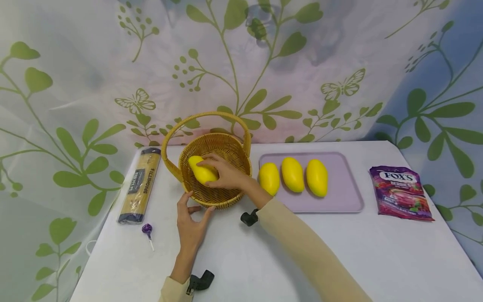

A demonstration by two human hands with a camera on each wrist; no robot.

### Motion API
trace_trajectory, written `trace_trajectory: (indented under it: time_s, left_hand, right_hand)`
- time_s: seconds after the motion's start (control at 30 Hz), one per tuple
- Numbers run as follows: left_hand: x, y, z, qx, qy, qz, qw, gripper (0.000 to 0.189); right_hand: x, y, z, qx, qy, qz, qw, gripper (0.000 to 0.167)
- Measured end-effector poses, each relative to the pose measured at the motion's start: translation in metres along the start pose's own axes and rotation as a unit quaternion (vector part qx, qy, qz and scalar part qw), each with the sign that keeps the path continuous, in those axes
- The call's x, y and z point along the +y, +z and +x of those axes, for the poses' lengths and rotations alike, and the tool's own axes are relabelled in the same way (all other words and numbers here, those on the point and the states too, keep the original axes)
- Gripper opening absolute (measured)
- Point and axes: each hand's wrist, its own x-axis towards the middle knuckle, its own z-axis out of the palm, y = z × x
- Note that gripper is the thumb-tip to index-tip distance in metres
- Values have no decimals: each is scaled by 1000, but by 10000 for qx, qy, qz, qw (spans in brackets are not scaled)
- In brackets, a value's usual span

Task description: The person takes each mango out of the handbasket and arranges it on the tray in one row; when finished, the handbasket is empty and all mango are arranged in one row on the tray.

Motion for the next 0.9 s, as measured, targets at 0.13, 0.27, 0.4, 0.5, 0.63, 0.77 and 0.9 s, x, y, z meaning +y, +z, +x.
trace_trajectory:
  time_s: [0.13, 0.27, 0.4, 0.5, 0.63, 0.77, 0.9]
  left_hand:
    - [0, 0, 0, -35, -34, 3, 10000, 81]
    - [0, 0, 0, -22, -61, 26, 10000, 80]
    - [0, 0, 0, -11, -37, 55, 10000, 80]
    - [1, 1, 1, -18, -35, 66, 10000, 80]
    - [1, 1, 0, -15, -36, 54, 10000, 79]
    - [0, 1, -1, 5, -35, 23, 10000, 79]
    - [0, 1, 0, 13, -49, -12, 10000, 79]
  right_hand:
    - [-5, -12, -11, 165, -121, -61, 9998, 60]
    - [-10, -24, -23, 314, -218, -73, 9992, 59]
    - [-11, -33, -35, 502, -365, -143, 9980, 59]
    - [-11, -38, -46, 654, -376, -241, 9969, 59]
    - [-9, -44, -62, 808, -309, -384, 9955, 60]
    - [-9, -50, -75, 896, -363, -426, 9944, 60]
    - [-12, -58, -88, 1053, -458, -479, 9922, 60]
